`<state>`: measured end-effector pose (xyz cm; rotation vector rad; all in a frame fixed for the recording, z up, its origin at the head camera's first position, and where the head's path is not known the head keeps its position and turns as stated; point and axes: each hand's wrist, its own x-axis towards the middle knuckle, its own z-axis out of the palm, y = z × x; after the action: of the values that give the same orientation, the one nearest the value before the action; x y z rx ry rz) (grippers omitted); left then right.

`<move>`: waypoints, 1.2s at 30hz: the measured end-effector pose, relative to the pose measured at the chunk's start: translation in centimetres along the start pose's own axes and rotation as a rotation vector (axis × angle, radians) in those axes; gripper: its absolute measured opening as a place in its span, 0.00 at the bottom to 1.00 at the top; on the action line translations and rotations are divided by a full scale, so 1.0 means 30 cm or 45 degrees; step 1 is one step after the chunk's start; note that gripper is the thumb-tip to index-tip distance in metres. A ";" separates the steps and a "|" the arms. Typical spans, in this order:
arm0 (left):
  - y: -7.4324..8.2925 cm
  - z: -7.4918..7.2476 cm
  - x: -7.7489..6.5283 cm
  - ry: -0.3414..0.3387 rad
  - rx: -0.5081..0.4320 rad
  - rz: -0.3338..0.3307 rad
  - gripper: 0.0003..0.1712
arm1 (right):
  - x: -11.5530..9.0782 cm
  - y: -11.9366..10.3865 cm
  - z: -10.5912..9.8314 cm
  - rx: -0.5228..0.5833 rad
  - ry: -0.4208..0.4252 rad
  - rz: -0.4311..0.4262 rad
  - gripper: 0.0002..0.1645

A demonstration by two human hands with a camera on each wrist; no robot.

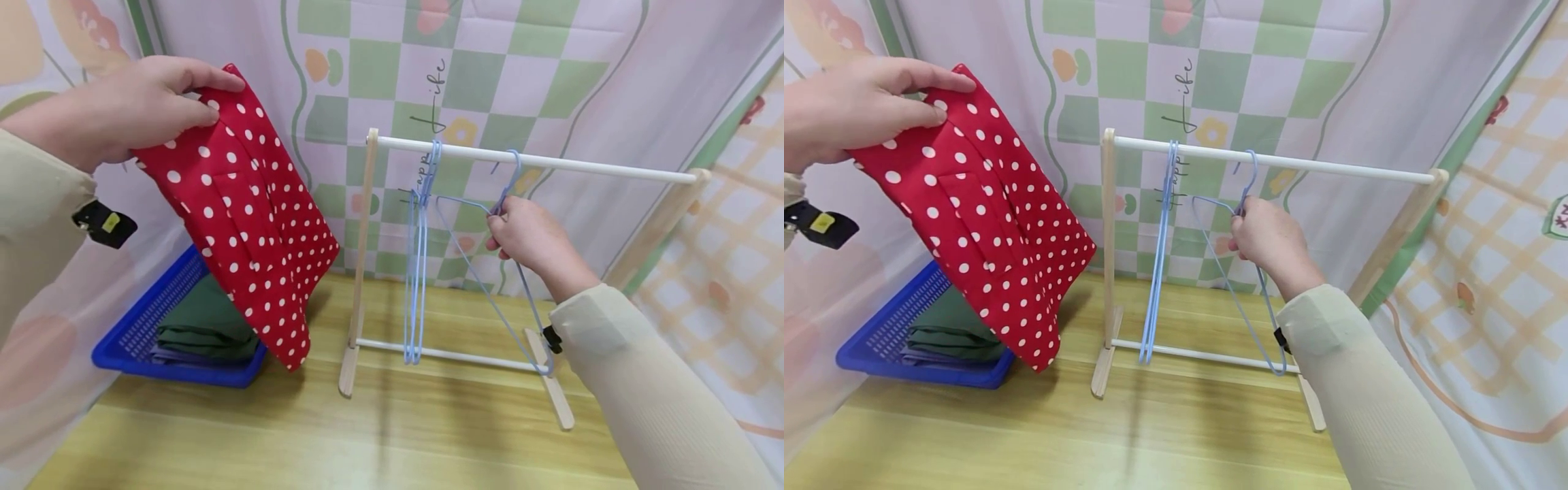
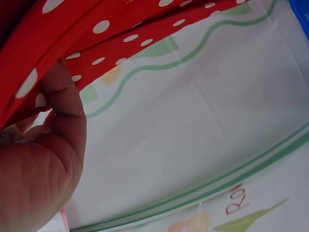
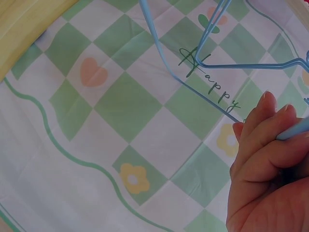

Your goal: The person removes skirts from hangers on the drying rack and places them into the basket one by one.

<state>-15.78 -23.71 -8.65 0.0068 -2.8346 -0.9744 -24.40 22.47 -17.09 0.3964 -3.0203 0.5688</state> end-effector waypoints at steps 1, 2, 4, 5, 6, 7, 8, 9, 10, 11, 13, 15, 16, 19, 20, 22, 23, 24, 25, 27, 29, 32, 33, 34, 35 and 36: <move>0.006 0.000 0.003 -0.006 -0.027 -0.002 0.37 | 0.000 0.002 -0.001 0.001 -0.002 0.001 0.21; 0.011 0.000 0.006 -0.011 -0.049 -0.004 0.37 | -0.001 0.004 -0.001 0.002 -0.005 0.003 0.21; 0.017 0.000 0.013 -0.020 -0.096 -0.017 0.37 | -0.002 0.005 -0.002 -0.001 -0.006 0.005 0.21; 0.018 0.000 0.016 -0.020 -0.115 -0.023 0.37 | -0.003 0.004 -0.002 -0.003 -0.007 0.007 0.21; 0.016 -0.001 0.019 -0.021 -0.134 -0.030 0.37 | -0.004 0.003 -0.003 -0.005 -0.006 0.009 0.21; 0.011 -0.002 0.022 -0.021 -0.152 -0.036 0.36 | -0.005 0.001 -0.003 -0.006 -0.004 0.009 0.21; 0.005 -0.003 0.025 -0.020 -0.172 -0.045 0.36 | -0.006 0.000 -0.003 -0.008 -0.004 0.010 0.21; -0.004 -0.004 0.028 -0.014 -0.183 -0.056 0.36 | -0.007 -0.002 -0.003 -0.009 -0.002 0.010 0.21; -0.014 -0.005 0.031 -0.013 -0.191 -0.067 0.36 | -0.009 -0.003 -0.003 -0.011 -0.001 0.009 0.21; -0.027 -0.006 0.033 -0.019 -0.194 -0.079 0.37 | -0.010 -0.004 -0.003 -0.009 0.000 0.008 0.21; -0.055 -0.006 0.038 -0.032 -0.185 -0.103 0.37 | -0.012 -0.006 -0.002 -0.010 0.002 0.006 0.21; -0.089 -0.008 0.045 -0.068 -0.164 -0.125 0.36 | -0.014 -0.008 -0.001 -0.013 0.004 0.003 0.20; -0.107 -0.010 0.047 -0.093 -0.151 -0.131 0.36 | -0.015 -0.008 -0.001 -0.015 0.005 0.002 0.20; -0.168 -0.016 0.055 -0.138 -0.079 -0.142 0.36 | -0.018 -0.010 0.000 -0.017 0.009 -0.003 0.20; -0.188 -0.020 0.056 -0.153 -0.046 -0.141 0.36 | -0.019 -0.010 0.000 -0.019 0.011 -0.006 0.20; -0.230 -0.023 0.054 -0.154 0.045 -0.133 0.37 | -0.019 -0.010 0.000 -0.022 0.016 -0.009 0.20; -0.249 -0.026 0.055 -0.151 0.099 -0.128 0.38 | -0.019 -0.009 0.000 -0.022 0.018 -0.010 0.20; -0.267 -0.028 0.055 -0.144 0.158 -0.120 0.37 | -0.020 -0.009 0.000 -0.023 0.020 -0.010 0.20; -0.284 -0.030 0.054 -0.138 0.215 -0.112 0.37 | -0.020 -0.009 0.000 -0.022 0.019 -0.008 0.20; -0.315 -0.035 0.050 -0.127 0.313 -0.101 0.37 | -0.022 -0.008 0.000 -0.023 0.020 -0.006 0.19; -0.340 -0.037 0.047 -0.111 0.395 -0.086 0.34 | -0.023 -0.007 0.000 -0.023 0.021 -0.003 0.19; -0.366 -0.036 0.035 -0.072 0.493 -0.055 0.29 | -0.026 -0.007 -0.003 -0.030 0.021 0.000 0.20; -0.375 -0.035 0.031 -0.052 0.516 -0.048 0.28 | -0.027 -0.007 -0.003 -0.032 0.021 0.000 0.20; -0.384 -0.035 0.028 -0.034 0.539 -0.043 0.28 | -0.027 -0.007 -0.004 -0.034 0.021 0.000 0.20; -0.393 -0.034 0.025 -0.016 0.565 -0.042 0.27 | -0.028 -0.007 -0.005 -0.035 0.022 -0.001 0.20; -0.403 -0.034 0.023 -0.001 0.595 -0.044 0.27 | -0.029 -0.007 -0.005 -0.037 0.021 -0.002 0.20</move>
<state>-16.83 -33.92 -15.18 0.1054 -2.9980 -0.2966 -23.52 22.55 -16.94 0.3901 -3.0083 0.5253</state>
